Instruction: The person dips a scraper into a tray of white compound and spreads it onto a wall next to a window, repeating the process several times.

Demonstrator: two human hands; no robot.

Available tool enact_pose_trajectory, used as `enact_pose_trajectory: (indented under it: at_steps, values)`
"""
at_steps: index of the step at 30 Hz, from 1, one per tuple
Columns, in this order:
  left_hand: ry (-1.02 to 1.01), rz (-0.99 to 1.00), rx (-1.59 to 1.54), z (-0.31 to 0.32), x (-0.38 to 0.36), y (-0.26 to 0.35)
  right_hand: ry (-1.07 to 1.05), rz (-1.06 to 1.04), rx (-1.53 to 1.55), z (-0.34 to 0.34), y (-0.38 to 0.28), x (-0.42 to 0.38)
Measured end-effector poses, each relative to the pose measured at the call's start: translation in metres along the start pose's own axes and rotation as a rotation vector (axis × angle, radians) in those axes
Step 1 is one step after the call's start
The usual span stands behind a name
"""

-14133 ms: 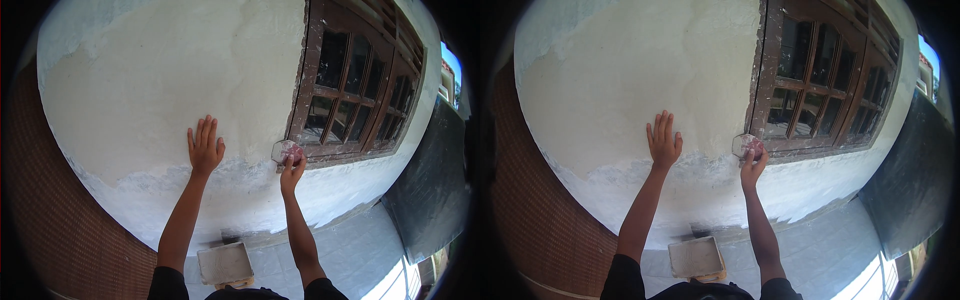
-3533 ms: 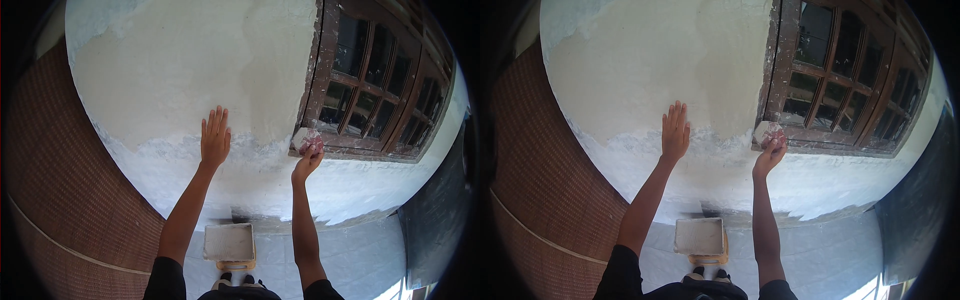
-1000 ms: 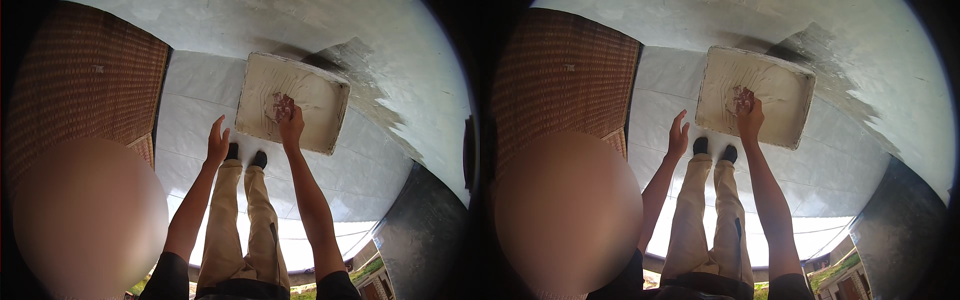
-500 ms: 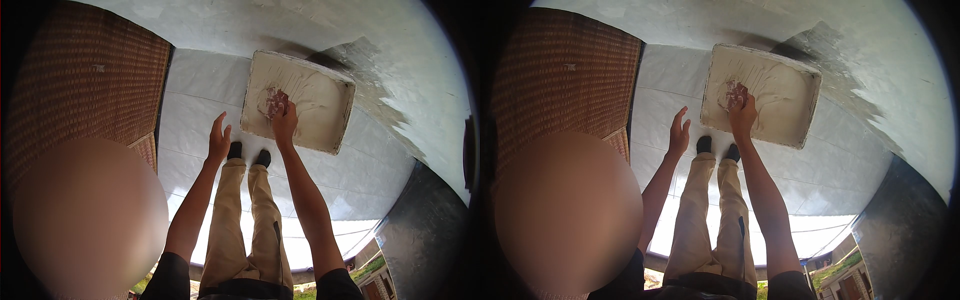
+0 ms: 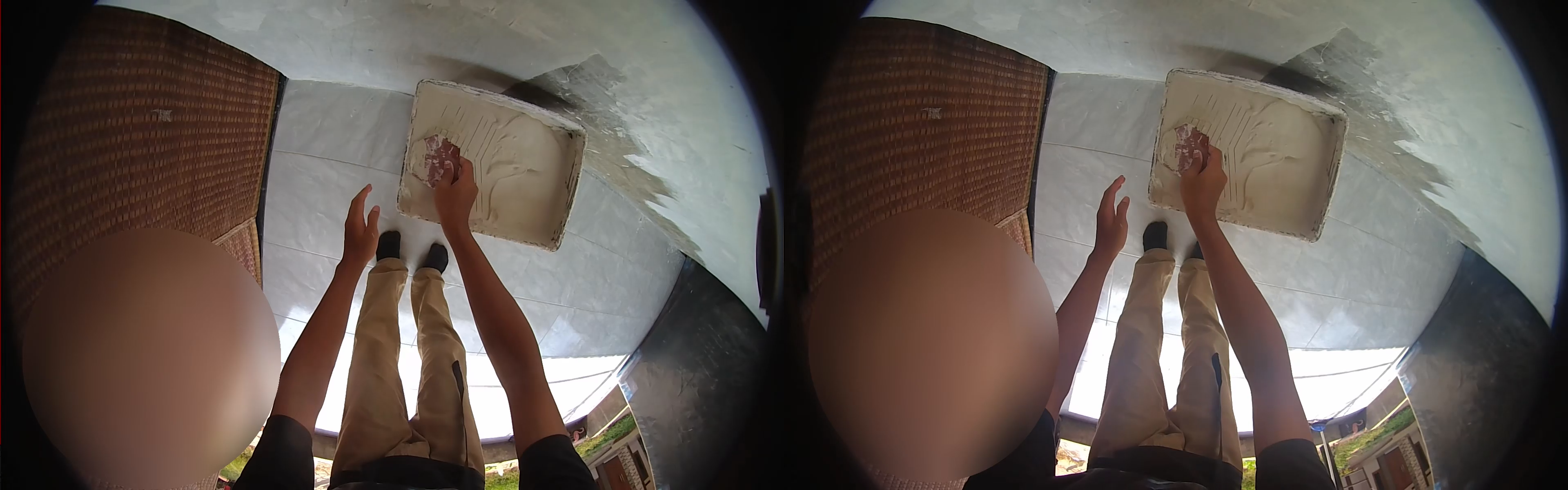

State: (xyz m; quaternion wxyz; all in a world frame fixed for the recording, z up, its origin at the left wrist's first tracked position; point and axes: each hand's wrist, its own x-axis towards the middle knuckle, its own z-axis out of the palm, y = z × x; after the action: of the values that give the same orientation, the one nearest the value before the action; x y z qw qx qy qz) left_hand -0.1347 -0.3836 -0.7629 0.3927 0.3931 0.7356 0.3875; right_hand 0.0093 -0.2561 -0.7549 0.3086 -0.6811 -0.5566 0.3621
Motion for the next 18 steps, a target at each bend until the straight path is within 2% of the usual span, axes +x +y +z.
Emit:
enact_pose_trajectory:
  at_steps: [2, 9, 11, 18]
  values:
    - [0.002, 0.010, -0.006, -0.002, -0.001, 0.000, 0.084, -0.019, 0.016, 0.008, 0.001, 0.002]
    - [-0.002, -0.021, -0.009, -0.002, -0.003, -0.003, 0.084, 0.062, 0.006, 0.010, -0.001, -0.001]
    - [-0.007, -0.028, -0.018, -0.002, -0.005, -0.001, 0.077, 0.115, 0.107, 0.009, -0.006, -0.002]
    - [-0.017, -0.050, -0.008, -0.005, -0.007, 0.002, 0.093, 0.124, 0.116, 0.018, 0.003, 0.011]
